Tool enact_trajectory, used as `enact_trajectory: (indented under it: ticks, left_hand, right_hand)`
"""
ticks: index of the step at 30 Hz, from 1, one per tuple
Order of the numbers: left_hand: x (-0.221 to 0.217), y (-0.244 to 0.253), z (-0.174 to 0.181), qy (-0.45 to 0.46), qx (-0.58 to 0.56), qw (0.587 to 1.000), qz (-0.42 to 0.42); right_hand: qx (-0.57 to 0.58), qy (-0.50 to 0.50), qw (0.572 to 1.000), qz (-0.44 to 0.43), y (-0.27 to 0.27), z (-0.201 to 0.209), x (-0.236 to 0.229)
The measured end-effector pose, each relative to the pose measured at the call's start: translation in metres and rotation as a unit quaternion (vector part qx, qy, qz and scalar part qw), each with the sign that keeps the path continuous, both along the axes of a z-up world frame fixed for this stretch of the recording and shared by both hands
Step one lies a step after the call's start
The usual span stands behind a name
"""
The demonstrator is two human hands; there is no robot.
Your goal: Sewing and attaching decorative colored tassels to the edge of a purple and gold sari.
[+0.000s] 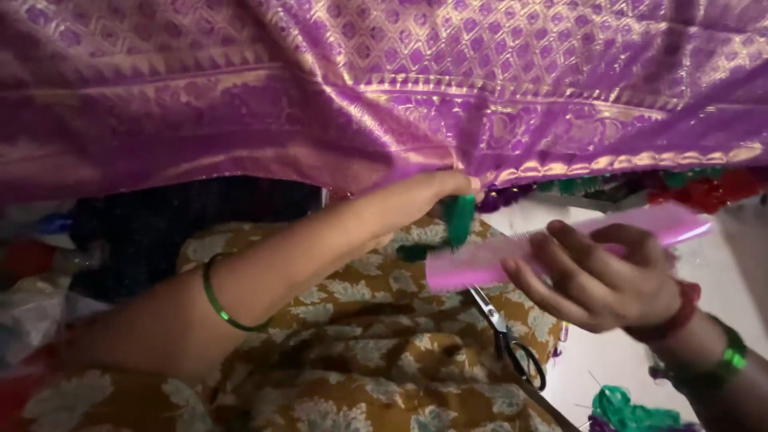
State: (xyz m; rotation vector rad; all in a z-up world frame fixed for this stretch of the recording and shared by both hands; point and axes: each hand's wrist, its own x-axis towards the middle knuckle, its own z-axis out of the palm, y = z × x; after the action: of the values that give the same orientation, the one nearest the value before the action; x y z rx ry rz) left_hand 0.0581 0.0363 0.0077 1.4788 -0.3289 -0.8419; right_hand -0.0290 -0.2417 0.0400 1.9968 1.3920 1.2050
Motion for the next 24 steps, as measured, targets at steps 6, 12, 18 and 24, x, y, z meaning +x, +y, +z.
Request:
enact_trajectory:
  ticks: [6,12,18,24]
  left_hand:
    - [-0.002,-0.009,-0.003,-0.042,0.046,0.998,-0.024]
    - [-0.004,-0.006,-0.014,-0.079,0.037,0.996,0.002]
    - [-0.034,-0.013,-0.019,-0.139,0.097,0.978,0.119]
    - [-0.052,-0.022,-0.059,-0.270,-0.181,0.920,0.220]
  right_hand:
    - [0.038,-0.008,0.997,-0.064,-0.005,-0.004,0.009]
    - [0.036,0.036,0.999,0.018,-0.010,-0.045,-0.020]
    - [0.103,0.376,0.919,-0.058,0.023,-0.127,-0.069]
    - [0.358,0.643,0.670,-0.100,0.050,-0.126,-0.042]
